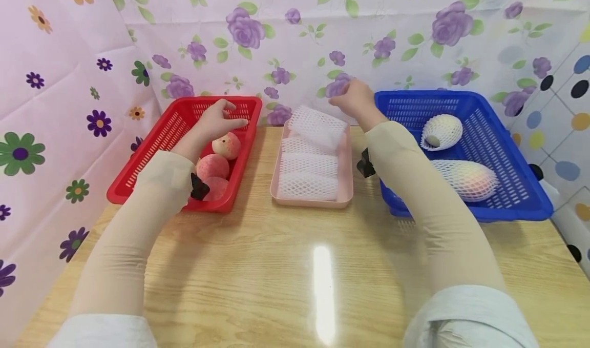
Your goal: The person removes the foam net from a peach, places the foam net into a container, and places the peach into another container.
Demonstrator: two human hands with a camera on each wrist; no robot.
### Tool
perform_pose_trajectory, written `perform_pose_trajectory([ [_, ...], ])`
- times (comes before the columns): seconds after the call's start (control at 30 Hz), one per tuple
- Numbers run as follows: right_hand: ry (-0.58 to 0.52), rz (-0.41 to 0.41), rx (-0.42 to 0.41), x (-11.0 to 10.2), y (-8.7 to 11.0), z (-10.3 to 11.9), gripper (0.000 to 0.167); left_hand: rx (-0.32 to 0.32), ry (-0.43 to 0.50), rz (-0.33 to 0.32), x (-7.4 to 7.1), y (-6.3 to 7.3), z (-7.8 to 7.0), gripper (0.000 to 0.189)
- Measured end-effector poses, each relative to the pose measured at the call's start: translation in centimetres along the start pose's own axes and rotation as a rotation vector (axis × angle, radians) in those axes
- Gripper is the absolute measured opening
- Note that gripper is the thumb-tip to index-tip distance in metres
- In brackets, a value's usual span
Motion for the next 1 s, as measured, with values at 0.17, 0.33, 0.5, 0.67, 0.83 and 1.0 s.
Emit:
perform_pose_trajectory([
  [0.17, -0.042, 0.032, 0.043, -1.4, 0.7, -0.5, 0.066, 0.044, 0.056, -0.013, 1.0, 0.2, -0.9, 0.070],
  [0.33, -0.050, 0.034, 0.067, -3.1, 1.4, -1.4, 0.069, 0.101, 0.093, -0.023, 1.9, 0.7, -2.1, 0.070],
  [0.5, -0.047, 0.001, 0.094, -4.9, 1.7, -2.4, 0.069, 0.139, 0.174, -0.010, 2.9, 1.6, -3.5, 0.068],
  [0.67, -0.046, -0.024, 0.112, -6.3, 2.0, -3.6, 0.071, 0.169, 0.264, 0.007, 4.5, 2.5, -4.8, 0.068],
  [0.83, -0.039, -0.024, 0.114, -7.5, 2.5, -5.0, 0.073, 0.235, 0.327, 0.038, 6.5, 3.3, -6.3, 0.068],
  [1.0, -0.037, -0.036, 0.101, -8.3, 2.7, -6.3, 0.073, 0.232, 0.391, 0.056, 8.3, 3.9, -7.3, 0.065],
])
Point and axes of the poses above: each hand's wrist, its own y-axis away from the middle knuckle, its own x-axis out of the palm, z = x × y, the point moved 3 cm from there along -y, towards the middle knuckle, and after that the axes turned 3 degrees about y, right-handed, at the moved point
